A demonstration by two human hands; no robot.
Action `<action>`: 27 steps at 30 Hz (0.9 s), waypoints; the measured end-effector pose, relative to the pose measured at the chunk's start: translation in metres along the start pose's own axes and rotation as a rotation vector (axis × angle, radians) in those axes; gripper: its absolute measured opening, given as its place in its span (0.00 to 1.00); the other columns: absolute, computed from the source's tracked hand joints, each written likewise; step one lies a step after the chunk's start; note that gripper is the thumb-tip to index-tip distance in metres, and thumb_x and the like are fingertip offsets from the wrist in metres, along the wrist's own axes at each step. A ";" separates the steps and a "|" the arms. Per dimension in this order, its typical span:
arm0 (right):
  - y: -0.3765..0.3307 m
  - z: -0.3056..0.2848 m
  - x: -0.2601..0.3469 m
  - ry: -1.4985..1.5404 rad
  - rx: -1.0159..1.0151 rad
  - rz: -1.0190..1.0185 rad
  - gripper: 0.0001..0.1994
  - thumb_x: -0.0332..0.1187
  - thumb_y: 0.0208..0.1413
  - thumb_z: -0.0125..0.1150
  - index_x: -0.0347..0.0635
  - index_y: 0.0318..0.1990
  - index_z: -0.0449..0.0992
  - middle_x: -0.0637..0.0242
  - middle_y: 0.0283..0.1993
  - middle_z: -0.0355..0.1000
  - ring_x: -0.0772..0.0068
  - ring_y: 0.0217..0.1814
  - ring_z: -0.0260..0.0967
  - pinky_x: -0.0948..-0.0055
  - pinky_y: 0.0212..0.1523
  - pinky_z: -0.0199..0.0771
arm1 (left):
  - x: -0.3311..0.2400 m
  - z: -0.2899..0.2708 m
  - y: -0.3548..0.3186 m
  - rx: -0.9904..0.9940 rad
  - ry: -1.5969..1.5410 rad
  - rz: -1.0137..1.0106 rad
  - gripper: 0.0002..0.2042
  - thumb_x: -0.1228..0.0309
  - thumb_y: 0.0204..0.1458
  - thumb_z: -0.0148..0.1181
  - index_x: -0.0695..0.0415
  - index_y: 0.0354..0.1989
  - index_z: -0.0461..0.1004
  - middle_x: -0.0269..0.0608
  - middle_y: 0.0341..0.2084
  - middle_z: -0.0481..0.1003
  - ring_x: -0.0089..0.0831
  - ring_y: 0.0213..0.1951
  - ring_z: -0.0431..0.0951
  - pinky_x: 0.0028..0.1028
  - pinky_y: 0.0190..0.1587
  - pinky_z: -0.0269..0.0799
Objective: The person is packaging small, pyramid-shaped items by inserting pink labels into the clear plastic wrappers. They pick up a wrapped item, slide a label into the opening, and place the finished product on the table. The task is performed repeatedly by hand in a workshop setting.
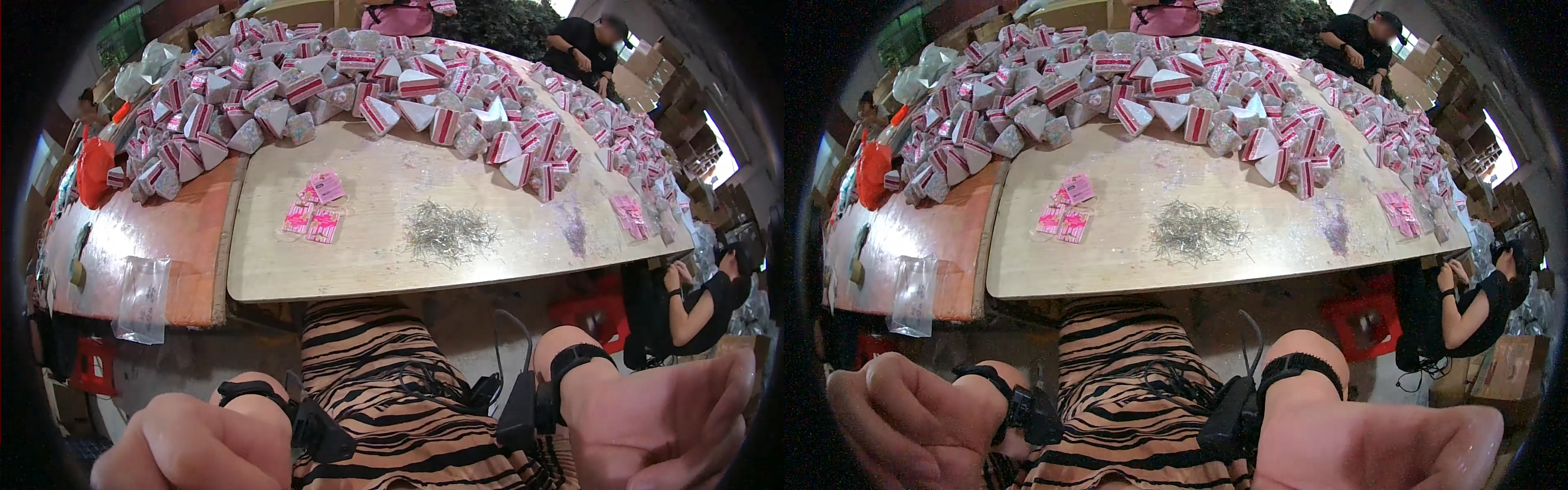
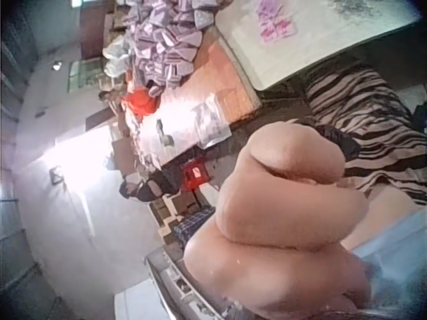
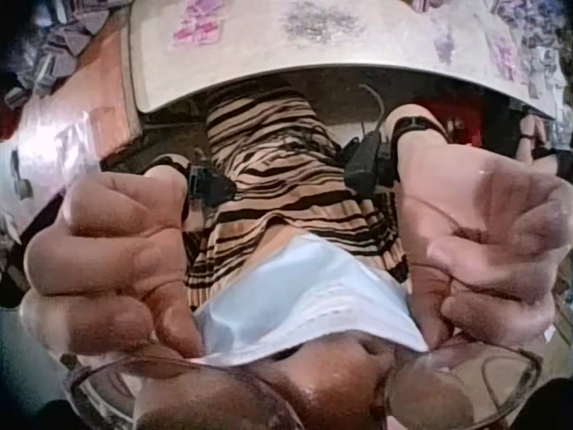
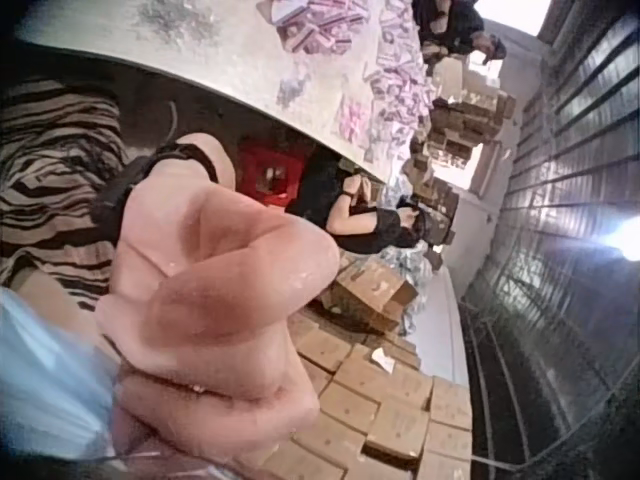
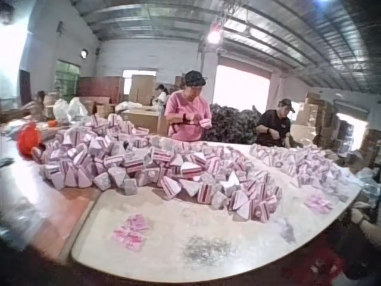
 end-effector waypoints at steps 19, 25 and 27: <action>0.005 0.003 0.013 -0.095 0.086 -0.152 0.04 0.31 0.49 0.60 0.45 0.32 0.74 0.70 0.27 0.68 0.69 0.28 0.66 0.65 0.43 0.62 | 0.027 0.006 -0.006 -0.272 0.026 0.447 0.20 0.68 0.55 0.59 0.48 0.55 0.62 0.37 0.39 0.66 0.29 0.29 0.63 0.27 0.31 0.62; 0.005 -0.001 0.021 -0.131 0.109 -0.259 0.05 0.30 0.48 0.61 0.44 0.33 0.74 0.69 0.27 0.68 0.68 0.30 0.66 0.64 0.43 0.63 | 0.020 -0.003 -0.016 -0.310 0.113 0.473 0.22 0.70 0.56 0.58 0.47 0.59 0.61 0.36 0.41 0.65 0.29 0.30 0.62 0.28 0.31 0.62; 0.002 -0.007 0.021 -0.166 0.127 -0.287 0.05 0.29 0.47 0.61 0.43 0.33 0.74 0.69 0.27 0.68 0.67 0.30 0.67 0.64 0.43 0.64 | 0.023 -0.002 -0.018 -0.254 0.083 0.491 0.23 0.71 0.57 0.57 0.47 0.60 0.60 0.37 0.44 0.64 0.30 0.31 0.63 0.29 0.31 0.64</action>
Point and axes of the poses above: each hand's wrist, its own y-axis towards the middle knuckle, its own z-axis out of the palm, x = y × z, the point moved 3 cm from there along y, towards the middle knuckle
